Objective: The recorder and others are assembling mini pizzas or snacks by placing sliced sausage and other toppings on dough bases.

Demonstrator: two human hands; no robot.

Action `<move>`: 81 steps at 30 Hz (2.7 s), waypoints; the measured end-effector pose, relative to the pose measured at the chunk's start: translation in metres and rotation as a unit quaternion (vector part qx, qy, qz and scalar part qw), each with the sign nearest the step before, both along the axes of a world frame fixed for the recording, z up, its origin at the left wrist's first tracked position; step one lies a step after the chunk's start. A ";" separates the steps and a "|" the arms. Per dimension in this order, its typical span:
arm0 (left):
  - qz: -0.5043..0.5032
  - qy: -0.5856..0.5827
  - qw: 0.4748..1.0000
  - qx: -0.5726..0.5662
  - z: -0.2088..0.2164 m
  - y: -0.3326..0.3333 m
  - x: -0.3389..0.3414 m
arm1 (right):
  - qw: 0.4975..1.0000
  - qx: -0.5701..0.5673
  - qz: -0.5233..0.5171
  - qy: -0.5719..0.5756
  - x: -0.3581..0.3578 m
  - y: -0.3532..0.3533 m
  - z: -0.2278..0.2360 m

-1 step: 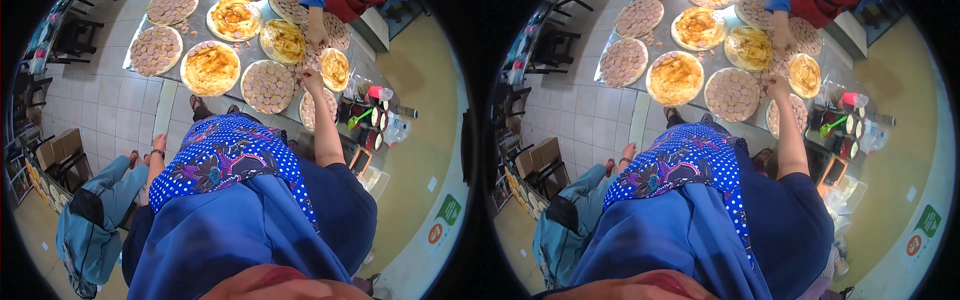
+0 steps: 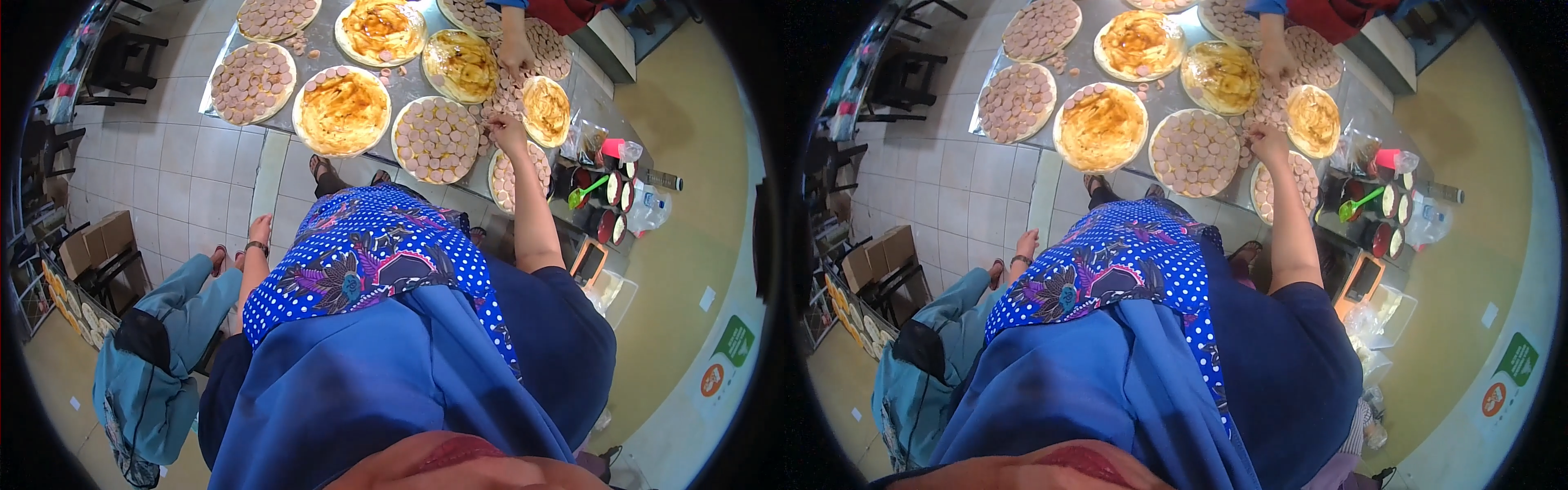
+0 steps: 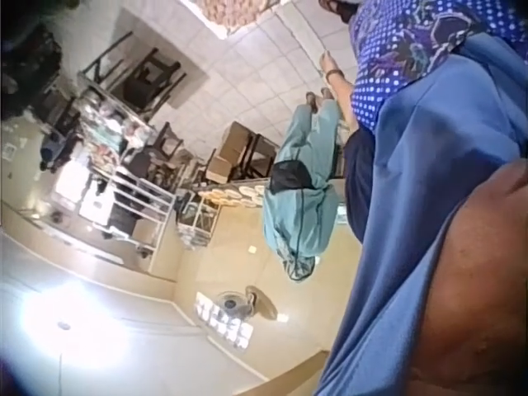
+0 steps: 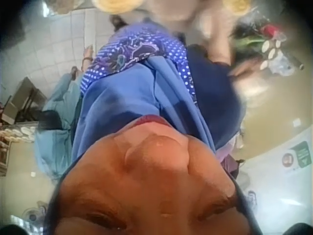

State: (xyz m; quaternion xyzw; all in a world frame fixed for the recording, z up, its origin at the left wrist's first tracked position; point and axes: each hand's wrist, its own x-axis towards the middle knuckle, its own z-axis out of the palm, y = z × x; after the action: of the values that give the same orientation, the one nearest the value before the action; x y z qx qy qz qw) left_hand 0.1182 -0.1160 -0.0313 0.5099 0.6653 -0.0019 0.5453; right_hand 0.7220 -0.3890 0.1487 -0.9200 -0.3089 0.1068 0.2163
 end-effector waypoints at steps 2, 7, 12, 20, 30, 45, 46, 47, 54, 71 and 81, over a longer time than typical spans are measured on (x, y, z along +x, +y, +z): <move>-0.011 -0.006 1.000 -0.010 0.005 0.009 0.014 | 0.999 -0.010 0.050 0.011 -0.003 -0.019 -0.006; -0.025 -0.027 0.999 -0.017 0.012 0.010 0.030 | 0.992 -0.047 0.028 -0.111 -0.024 -0.029 0.001; -0.020 0.000 1.000 -0.021 0.020 0.000 0.020 | 0.985 -0.044 0.072 -0.149 -0.018 -0.028 -0.003; -0.010 0.055 0.998 0.025 0.011 -0.015 -0.033 | 0.947 0.182 0.043 0.263 -0.046 0.095 0.010; 0.055 0.012 0.998 0.003 0.024 -0.030 -0.037 | 0.963 0.097 0.140 0.209 -0.100 0.265 -0.018; 0.008 0.007 1.000 -0.020 0.001 -0.004 -0.036 | 0.971 0.235 -0.034 0.024 -0.025 0.116 -0.013; 0.008 0.008 1.000 -0.020 0.003 0.000 -0.030 | 0.979 0.194 -0.053 -0.026 -0.007 0.086 -0.018; 0.032 -0.003 0.999 -0.030 0.004 0.001 -0.027 | 0.983 0.153 -0.072 -0.076 0.007 0.060 -0.023; 0.021 -0.015 0.999 -0.019 0.016 0.004 0.017 | 0.988 0.005 -0.155 -0.016 0.031 0.014 -0.038; 0.037 0.018 0.999 -0.020 0.005 -0.022 -0.023 | 0.992 -0.028 -0.122 0.019 0.036 0.018 -0.024; 0.069 0.007 0.998 -0.009 -0.002 -0.025 -0.039 | 0.917 0.212 0.092 0.326 -0.087 0.201 0.017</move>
State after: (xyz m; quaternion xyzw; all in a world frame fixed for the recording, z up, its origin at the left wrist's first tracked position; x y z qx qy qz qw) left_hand 0.0790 -0.1411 -0.0329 0.4581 0.7023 0.0262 0.5443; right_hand 0.6351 -0.1878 0.1660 -0.7341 -0.3202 0.3525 0.4840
